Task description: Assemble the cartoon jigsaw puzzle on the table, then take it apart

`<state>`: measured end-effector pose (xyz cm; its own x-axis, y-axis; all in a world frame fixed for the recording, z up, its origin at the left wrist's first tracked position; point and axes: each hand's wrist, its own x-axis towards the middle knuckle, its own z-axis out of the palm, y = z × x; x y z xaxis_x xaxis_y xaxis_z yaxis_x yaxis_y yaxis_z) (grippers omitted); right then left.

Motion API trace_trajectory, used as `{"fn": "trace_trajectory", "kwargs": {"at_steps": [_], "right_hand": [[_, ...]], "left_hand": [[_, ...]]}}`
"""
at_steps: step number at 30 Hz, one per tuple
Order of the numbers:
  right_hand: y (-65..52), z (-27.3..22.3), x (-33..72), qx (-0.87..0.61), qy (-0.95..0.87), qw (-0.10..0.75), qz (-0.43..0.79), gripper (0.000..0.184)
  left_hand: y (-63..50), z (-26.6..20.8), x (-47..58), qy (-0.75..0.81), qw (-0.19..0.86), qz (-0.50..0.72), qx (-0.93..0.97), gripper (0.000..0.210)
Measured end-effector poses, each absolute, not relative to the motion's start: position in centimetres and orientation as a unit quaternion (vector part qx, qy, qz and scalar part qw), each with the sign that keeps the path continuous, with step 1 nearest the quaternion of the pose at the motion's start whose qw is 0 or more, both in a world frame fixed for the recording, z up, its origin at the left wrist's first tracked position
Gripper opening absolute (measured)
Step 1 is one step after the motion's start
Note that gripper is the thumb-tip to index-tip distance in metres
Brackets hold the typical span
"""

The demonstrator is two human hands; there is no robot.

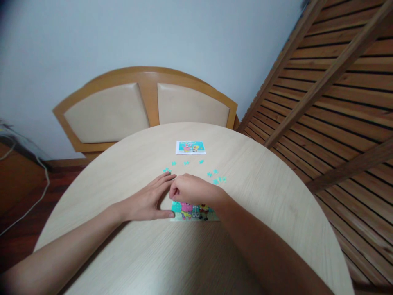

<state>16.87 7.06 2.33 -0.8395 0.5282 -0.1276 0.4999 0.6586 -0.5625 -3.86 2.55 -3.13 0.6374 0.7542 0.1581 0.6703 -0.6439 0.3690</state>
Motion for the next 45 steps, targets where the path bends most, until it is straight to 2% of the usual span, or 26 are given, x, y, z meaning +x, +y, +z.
{"fn": "trace_trajectory", "kwargs": {"at_steps": [7,12,16,21,25,31,37,45], "right_hand": [[6.5,2.2,16.7,-0.314,-0.913,0.052,0.257,0.028],[6.3,1.9,18.4,-0.347,-0.908,0.078,0.222,0.012],[6.5,2.1,22.3,-0.452,-0.872,0.083,0.170,0.014],[7.6,0.5,28.0,-0.568,-0.801,0.166,0.086,0.028],[8.0,-1.1,30.0,-0.550,-0.810,0.175,0.102,0.040],[7.9,-1.5,29.9,-0.532,-0.821,0.168,0.123,0.029],[8.8,-0.7,27.0,-0.515,-0.818,0.225,0.124,0.020],[13.5,0.7,19.8,-0.497,-0.835,0.179,0.156,0.021]], "left_hand": [[2.6,-3.6,-3.9,0.397,0.145,0.172,0.890,0.091],[2.5,-3.3,-3.9,0.386,0.146,0.187,0.891,0.091],[2.6,-2.5,-3.9,0.376,0.133,0.221,0.890,0.066],[3.6,-2.8,-4.3,0.452,0.080,0.264,0.848,0.041],[4.3,-3.5,-4.7,0.489,0.056,0.274,0.826,0.032],[4.6,-3.8,-4.5,0.504,0.067,0.268,0.818,0.024],[3.6,-2.6,-2.9,0.435,0.085,0.273,0.854,0.027],[2.3,-1.6,-2.9,0.310,0.137,0.203,0.918,0.064]]}}
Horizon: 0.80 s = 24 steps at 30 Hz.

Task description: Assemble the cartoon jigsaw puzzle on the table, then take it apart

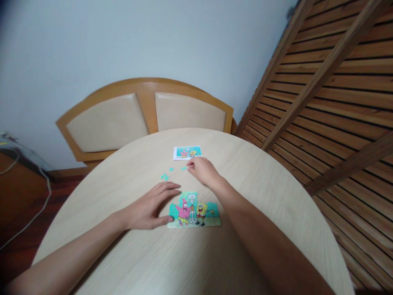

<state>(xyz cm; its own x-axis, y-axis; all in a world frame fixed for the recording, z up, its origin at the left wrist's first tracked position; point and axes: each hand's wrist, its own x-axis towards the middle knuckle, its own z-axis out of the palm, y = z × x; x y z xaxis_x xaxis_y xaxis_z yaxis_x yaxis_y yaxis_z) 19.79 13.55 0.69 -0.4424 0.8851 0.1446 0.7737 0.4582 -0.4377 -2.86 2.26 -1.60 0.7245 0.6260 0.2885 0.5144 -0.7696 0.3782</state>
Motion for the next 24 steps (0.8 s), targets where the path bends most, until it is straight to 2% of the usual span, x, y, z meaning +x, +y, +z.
{"fn": "trace_trajectory", "kwargs": {"at_steps": [6,13,18,19,22,24], "right_hand": [[15.3,0.5,17.4,-0.513,-0.834,0.137,0.149,0.020],[16.0,0.2,17.0,-0.538,-0.825,0.089,0.149,0.010],[15.8,0.5,16.9,-0.548,-0.817,0.095,0.155,0.003],[15.6,0.5,16.9,-0.549,-0.814,0.102,0.158,0.005],[14.7,0.8,17.2,-0.543,-0.812,0.129,0.171,0.026],[13.8,0.9,18.1,-0.531,-0.815,0.143,0.182,0.027]], "left_hand": [[2.4,-2.2,-3.4,0.297,0.137,0.184,0.927,0.072],[2.4,-2.4,-3.4,0.302,0.128,0.175,0.928,0.075],[2.4,-2.4,-3.4,0.306,0.129,0.174,0.927,0.076],[2.4,-2.4,-3.4,0.307,0.130,0.172,0.927,0.076],[2.4,-2.2,-3.4,0.301,0.134,0.163,0.930,0.077],[2.3,-2.0,-3.3,0.283,0.137,0.157,0.936,0.075]]}}
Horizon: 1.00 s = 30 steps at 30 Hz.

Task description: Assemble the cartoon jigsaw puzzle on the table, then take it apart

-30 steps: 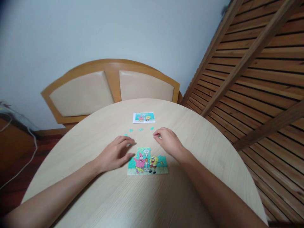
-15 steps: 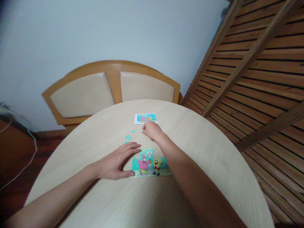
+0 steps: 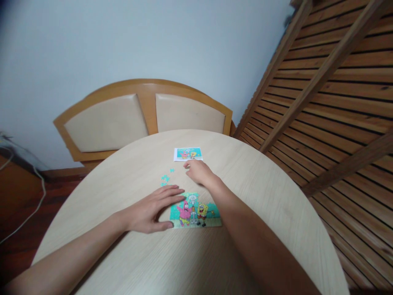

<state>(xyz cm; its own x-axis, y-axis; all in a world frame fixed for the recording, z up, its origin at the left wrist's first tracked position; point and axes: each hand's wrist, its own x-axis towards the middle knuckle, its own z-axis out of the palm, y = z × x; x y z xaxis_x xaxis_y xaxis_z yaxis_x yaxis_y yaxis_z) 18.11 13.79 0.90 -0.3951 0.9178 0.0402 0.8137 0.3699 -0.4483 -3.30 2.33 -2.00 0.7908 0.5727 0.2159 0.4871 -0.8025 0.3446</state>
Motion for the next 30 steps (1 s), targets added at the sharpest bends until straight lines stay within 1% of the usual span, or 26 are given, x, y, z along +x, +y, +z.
{"fn": "trace_trajectory", "kwargs": {"at_steps": [2,3,6,9,11,16,21,27,30], "right_hand": [[12.5,0.9,19.6,-0.519,-0.817,0.159,0.194,0.019],[11.8,0.8,20.5,-0.514,-0.816,0.173,0.203,0.018],[9.5,0.1,23.6,-0.494,-0.775,0.251,0.304,0.015],[7.6,-0.7,26.4,-0.496,-0.730,0.271,0.384,0.029],[6.8,-1.1,27.8,-0.491,-0.725,0.258,0.408,0.032],[6.1,-1.1,29.2,-0.508,-0.734,0.216,0.395,0.034],[6.3,-0.9,29.5,-0.523,-0.710,0.206,0.425,0.031],[6.4,-0.9,29.7,-0.526,-0.697,0.195,0.447,0.030],[6.3,-0.7,29.6,-0.528,-0.694,0.192,0.450,0.026]], "left_hand": [[2.1,-1.8,-2.9,0.254,0.141,0.155,0.944,0.071],[2.0,-1.7,-2.7,0.239,0.143,0.155,0.948,0.068],[1.7,-1.6,-2.0,0.212,0.147,0.151,0.954,0.058],[1.5,-1.7,-1.6,0.203,0.158,0.146,0.955,0.055],[1.4,-1.8,-1.5,0.202,0.167,0.143,0.954,0.055],[1.4,-1.8,-1.7,0.202,0.167,0.147,0.954,0.055],[1.4,-1.7,-1.6,0.209,0.167,0.130,0.955,0.054],[1.4,-1.7,-1.6,0.208,0.172,0.144,0.952,0.053],[1.4,-1.6,-1.7,0.208,0.171,0.144,0.952,0.054]]}}
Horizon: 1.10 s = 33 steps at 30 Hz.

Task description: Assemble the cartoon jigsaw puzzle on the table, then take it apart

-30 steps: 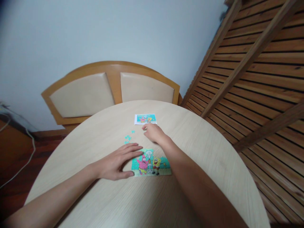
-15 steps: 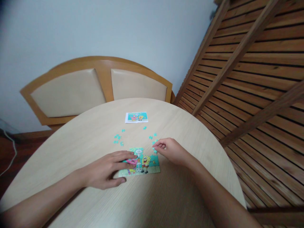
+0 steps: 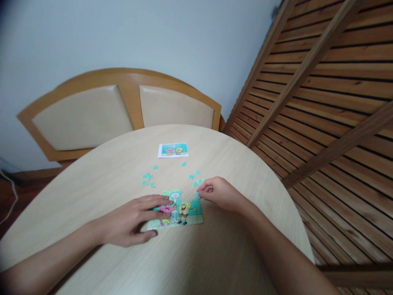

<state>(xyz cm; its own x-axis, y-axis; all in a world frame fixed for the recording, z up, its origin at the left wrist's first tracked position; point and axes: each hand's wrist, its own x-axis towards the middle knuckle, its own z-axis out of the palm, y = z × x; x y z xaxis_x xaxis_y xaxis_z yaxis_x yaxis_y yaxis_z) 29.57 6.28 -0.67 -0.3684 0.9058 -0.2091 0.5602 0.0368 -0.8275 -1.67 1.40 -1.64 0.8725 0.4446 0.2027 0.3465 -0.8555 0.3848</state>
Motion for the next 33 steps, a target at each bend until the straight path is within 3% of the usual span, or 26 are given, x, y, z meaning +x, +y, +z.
{"fn": "trace_trajectory", "kwargs": {"at_steps": [5,11,16,21,25,33], "right_hand": [[6.1,-0.3,29.2,-0.530,-0.705,0.200,0.427,0.013],[6.0,-0.5,29.3,-0.487,-0.755,0.164,0.408,0.027],[6.3,-0.6,30.6,-0.509,-0.775,0.168,0.334,0.024],[6.2,-0.2,31.4,-0.526,-0.779,0.121,0.318,0.023],[6.0,0.0,31.3,-0.521,-0.796,0.118,0.286,0.012],[6.2,-0.3,31.0,-0.474,-0.783,0.174,0.364,0.012]], "left_hand": [[1.3,-1.5,-1.7,0.216,0.165,0.127,0.954,0.055],[1.4,-1.7,-1.7,0.210,0.172,0.143,0.952,0.057],[1.4,-1.6,-1.7,0.210,0.167,0.138,0.953,0.055],[1.4,-1.5,-1.7,0.213,0.158,0.125,0.956,0.054],[1.4,-1.6,-1.7,0.215,0.162,0.133,0.954,0.054],[1.3,-1.7,-1.7,0.218,0.163,0.133,0.953,0.054]]}}
